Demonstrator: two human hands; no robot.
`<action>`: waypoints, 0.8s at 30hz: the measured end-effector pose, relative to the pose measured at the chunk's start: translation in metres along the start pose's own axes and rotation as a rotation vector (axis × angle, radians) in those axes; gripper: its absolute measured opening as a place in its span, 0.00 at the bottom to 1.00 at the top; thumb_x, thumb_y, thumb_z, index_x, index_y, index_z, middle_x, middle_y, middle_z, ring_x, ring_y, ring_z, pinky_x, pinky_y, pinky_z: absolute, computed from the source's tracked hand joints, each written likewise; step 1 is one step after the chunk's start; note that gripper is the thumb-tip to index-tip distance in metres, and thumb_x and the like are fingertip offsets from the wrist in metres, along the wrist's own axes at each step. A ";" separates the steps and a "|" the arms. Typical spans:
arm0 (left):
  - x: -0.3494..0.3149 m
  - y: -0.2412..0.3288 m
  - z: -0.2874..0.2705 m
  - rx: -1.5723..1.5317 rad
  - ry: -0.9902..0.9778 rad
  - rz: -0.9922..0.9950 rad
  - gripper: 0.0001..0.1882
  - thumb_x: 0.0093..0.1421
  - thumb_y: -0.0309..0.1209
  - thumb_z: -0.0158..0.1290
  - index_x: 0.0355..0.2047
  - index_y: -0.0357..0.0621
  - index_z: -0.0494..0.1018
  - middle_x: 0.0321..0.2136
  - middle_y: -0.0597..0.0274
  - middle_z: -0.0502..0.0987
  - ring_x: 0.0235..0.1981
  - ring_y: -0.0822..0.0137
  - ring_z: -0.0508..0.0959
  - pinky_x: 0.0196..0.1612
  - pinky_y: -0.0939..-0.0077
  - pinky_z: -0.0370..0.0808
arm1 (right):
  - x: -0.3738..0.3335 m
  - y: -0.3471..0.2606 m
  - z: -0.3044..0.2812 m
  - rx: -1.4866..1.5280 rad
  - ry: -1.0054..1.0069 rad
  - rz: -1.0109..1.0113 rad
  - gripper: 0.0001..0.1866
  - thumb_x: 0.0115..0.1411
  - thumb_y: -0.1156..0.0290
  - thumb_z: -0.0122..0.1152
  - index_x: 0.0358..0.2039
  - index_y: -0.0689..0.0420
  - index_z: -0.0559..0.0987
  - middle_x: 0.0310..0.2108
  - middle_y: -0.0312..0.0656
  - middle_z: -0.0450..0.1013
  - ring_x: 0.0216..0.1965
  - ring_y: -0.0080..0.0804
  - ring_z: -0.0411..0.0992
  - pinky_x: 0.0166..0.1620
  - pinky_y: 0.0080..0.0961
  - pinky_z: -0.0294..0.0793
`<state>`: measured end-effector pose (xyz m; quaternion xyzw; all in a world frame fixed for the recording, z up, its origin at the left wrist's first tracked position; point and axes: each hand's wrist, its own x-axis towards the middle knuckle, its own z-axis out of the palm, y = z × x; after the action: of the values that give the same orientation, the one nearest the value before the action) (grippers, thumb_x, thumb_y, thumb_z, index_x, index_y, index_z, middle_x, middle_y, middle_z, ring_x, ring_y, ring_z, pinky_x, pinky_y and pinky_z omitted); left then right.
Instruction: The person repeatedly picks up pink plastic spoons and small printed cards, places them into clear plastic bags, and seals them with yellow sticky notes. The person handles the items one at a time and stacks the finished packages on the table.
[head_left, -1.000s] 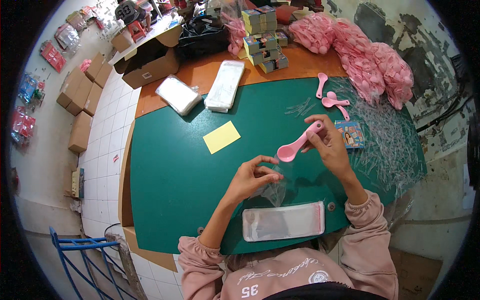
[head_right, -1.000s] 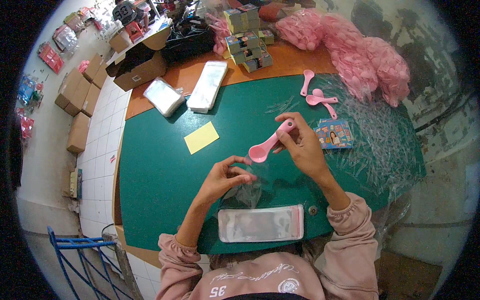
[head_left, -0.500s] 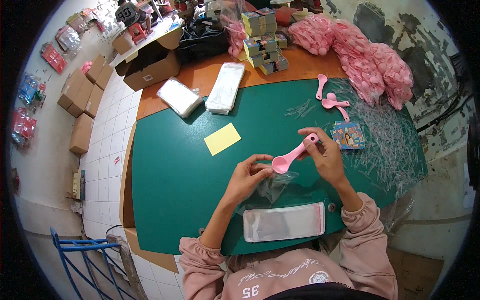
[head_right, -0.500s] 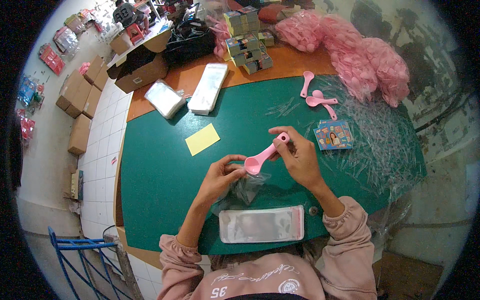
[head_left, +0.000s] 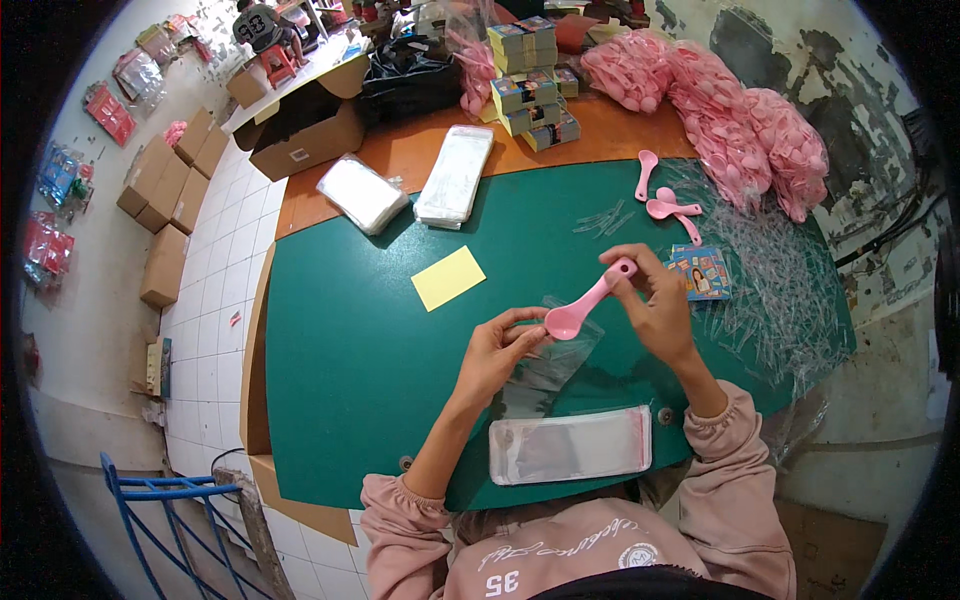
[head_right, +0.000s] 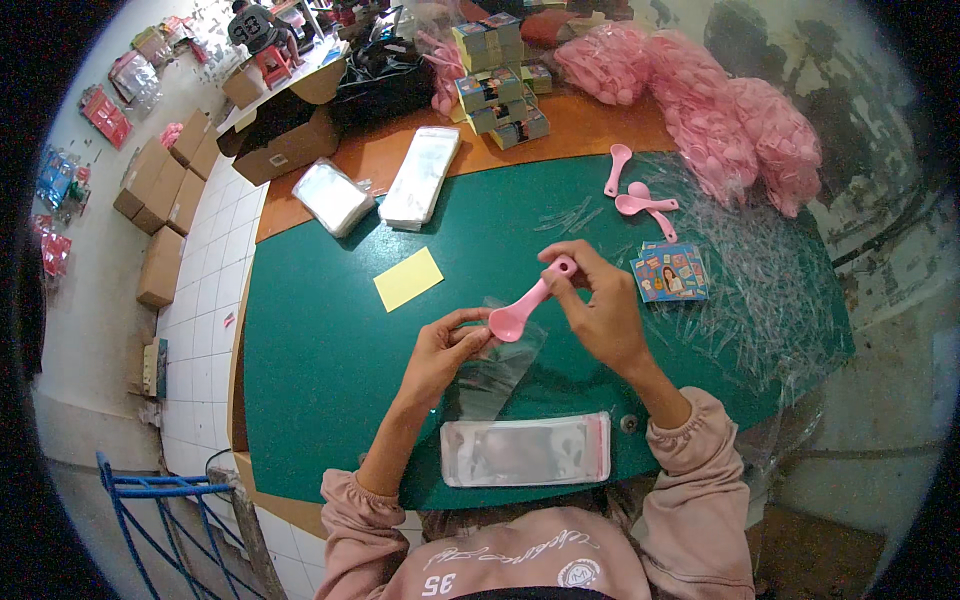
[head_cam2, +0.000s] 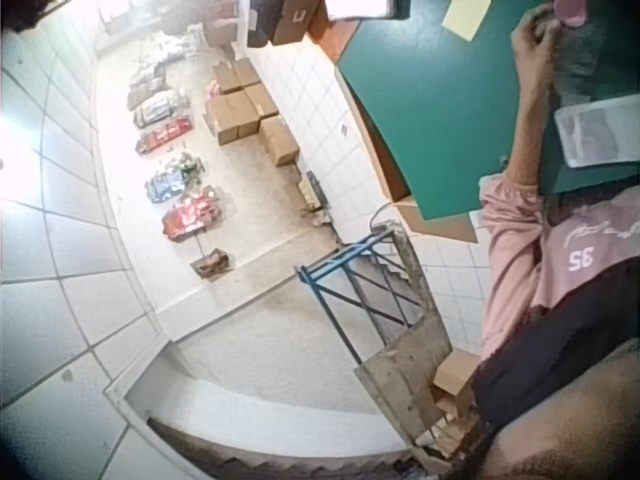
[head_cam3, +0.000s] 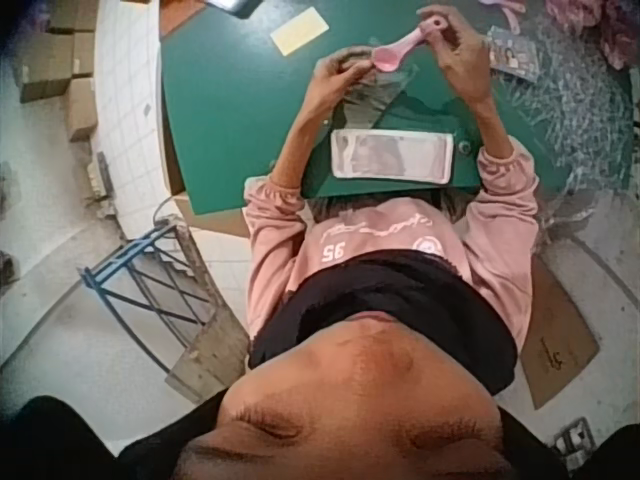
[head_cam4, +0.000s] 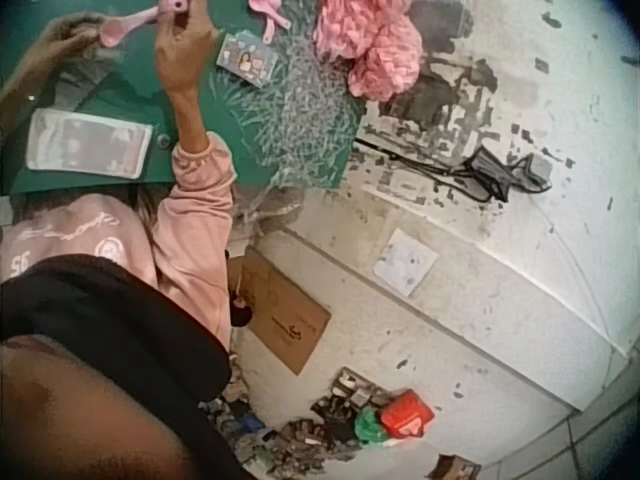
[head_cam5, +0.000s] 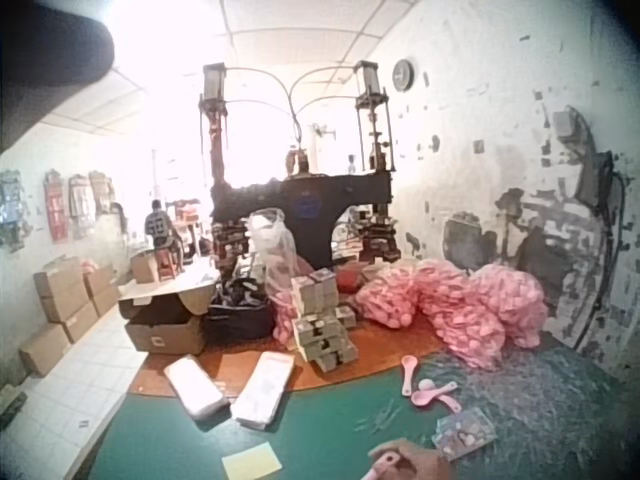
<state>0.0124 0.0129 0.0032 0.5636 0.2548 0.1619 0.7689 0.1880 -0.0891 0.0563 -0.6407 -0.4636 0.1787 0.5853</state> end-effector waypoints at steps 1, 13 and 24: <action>-0.001 -0.001 0.000 0.008 0.031 0.009 0.15 0.58 0.29 0.50 0.45 0.35 0.68 0.32 0.61 0.77 0.32 0.78 0.75 0.35 0.84 0.71 | 0.000 0.000 0.004 -0.020 -0.009 -0.037 0.08 0.55 0.76 0.53 0.36 0.62 0.72 0.25 0.38 0.71 0.28 0.22 0.73 0.33 0.19 0.72; -0.001 -0.003 0.003 -0.017 0.100 0.027 0.15 0.57 0.28 0.51 0.43 0.32 0.69 0.31 0.60 0.77 0.32 0.76 0.75 0.35 0.85 0.71 | 0.004 -0.005 0.009 0.004 0.031 0.000 0.08 0.55 0.76 0.54 0.36 0.62 0.73 0.26 0.40 0.72 0.29 0.24 0.74 0.33 0.19 0.72; -0.004 0.005 0.000 -0.023 0.194 -0.036 0.16 0.56 0.31 0.52 0.43 0.36 0.69 0.32 0.63 0.77 0.33 0.76 0.75 0.34 0.85 0.70 | 0.003 -0.002 0.008 -0.018 -0.045 -0.022 0.08 0.56 0.76 0.53 0.37 0.63 0.72 0.28 0.36 0.67 0.31 0.20 0.70 0.36 0.18 0.74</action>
<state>0.0090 0.0122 0.0087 0.5318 0.3365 0.2048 0.7497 0.1828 -0.0822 0.0570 -0.6367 -0.4854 0.1825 0.5707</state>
